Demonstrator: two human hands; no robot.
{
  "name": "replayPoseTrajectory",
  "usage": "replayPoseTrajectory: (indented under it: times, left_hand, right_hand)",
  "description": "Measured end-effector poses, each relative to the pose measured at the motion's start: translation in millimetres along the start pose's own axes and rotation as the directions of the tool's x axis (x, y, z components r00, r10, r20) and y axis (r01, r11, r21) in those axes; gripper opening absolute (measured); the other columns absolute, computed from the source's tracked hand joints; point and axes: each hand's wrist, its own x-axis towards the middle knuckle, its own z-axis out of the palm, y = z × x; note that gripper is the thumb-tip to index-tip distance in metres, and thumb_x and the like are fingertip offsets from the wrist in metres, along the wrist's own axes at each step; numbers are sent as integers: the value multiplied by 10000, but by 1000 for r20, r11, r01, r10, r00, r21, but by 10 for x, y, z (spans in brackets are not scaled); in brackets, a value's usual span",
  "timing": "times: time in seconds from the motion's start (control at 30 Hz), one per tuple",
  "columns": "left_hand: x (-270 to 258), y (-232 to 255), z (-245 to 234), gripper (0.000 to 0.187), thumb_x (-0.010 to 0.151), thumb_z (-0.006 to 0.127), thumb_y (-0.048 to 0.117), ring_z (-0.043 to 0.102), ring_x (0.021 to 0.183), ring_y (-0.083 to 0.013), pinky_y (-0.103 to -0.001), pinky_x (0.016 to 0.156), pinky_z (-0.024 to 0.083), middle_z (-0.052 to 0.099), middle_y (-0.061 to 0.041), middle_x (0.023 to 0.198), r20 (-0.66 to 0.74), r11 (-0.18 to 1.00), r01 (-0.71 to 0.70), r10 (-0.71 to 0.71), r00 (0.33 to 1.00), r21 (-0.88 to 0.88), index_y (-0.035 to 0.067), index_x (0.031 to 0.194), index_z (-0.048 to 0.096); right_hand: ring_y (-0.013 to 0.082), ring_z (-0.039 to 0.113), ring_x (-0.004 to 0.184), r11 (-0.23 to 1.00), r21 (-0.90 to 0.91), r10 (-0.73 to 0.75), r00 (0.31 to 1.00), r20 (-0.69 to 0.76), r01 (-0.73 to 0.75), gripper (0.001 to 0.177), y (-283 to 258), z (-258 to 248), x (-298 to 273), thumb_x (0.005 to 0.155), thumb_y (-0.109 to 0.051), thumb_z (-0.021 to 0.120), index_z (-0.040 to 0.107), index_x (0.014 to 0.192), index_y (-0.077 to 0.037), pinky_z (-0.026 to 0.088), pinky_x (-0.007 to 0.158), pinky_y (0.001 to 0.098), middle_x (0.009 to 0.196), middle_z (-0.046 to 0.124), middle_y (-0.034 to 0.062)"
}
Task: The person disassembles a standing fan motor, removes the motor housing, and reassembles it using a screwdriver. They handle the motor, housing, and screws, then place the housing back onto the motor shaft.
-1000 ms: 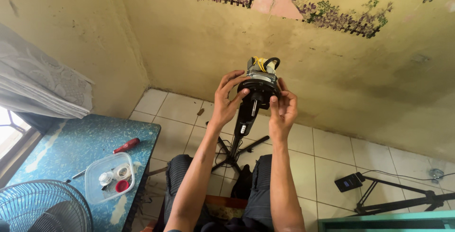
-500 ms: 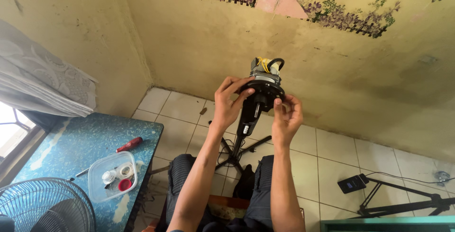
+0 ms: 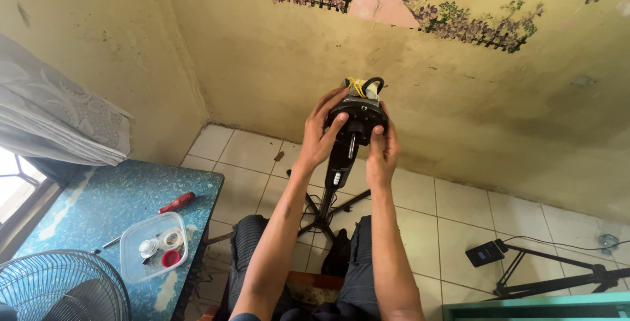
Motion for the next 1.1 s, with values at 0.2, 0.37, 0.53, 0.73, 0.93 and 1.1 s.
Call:
replayPoseTrajectory:
  times: [0.2,0.37,0.53,0.73,0.93,1.1]
  left_hand:
    - [-32,3,32,423,1027,637,226,642,1235,-272,-379,1079,497,628,-155,1347,-50,998,48,-46,998,35,67,1418,618]
    - [-34,8,108,418,1007,681,244,655,1019,-185,-313,897,554,633,-105,1152,-120,994,107,-105,987,4,79,1390,655]
    - [-19,-11,143,414,1003,701,267,620,941,-140,-282,801,564,598,-71,1056,-158,992,124,-121,980,14,82,1373,678]
    - [90,-50,227,430,959,715,316,632,900,-154,-300,750,574,598,-82,998,-220,966,257,-254,942,-13,88,1322,703]
    - [245,-89,287,423,958,693,375,678,898,-183,-330,801,563,659,-112,988,-283,952,304,-280,917,42,102,1280,722]
    - [271,-161,231,436,967,688,367,647,942,-197,-332,882,534,650,-106,1011,-256,953,301,-282,925,39,115,1321,714]
  right_hand:
    - [158,565,1326,990,-137,-29,995,-97,15,595,7,56,-36,1089,-380,569,498,1492,51,426,1151,314,1458,603,124]
    - [110,615,1136,977,-214,-24,992,-128,-4,525,-8,20,-18,1096,-386,565,585,1404,39,474,1016,269,1245,692,75]
    - [47,546,866,954,-296,-21,983,-184,-36,436,22,-14,21,1093,-390,585,687,1175,25,437,751,221,961,668,-12]
    - [35,521,791,957,-287,-16,982,-188,-39,419,18,-76,162,1078,-387,624,697,1054,26,412,676,216,870,646,-35]
    - [37,469,642,954,-233,142,969,-203,-189,378,-10,-153,432,1048,-333,671,724,959,31,374,549,223,757,615,-31]
    - [18,483,677,966,-181,160,976,-149,-186,332,40,-167,407,1036,-308,670,732,1035,18,379,578,203,792,628,-54]
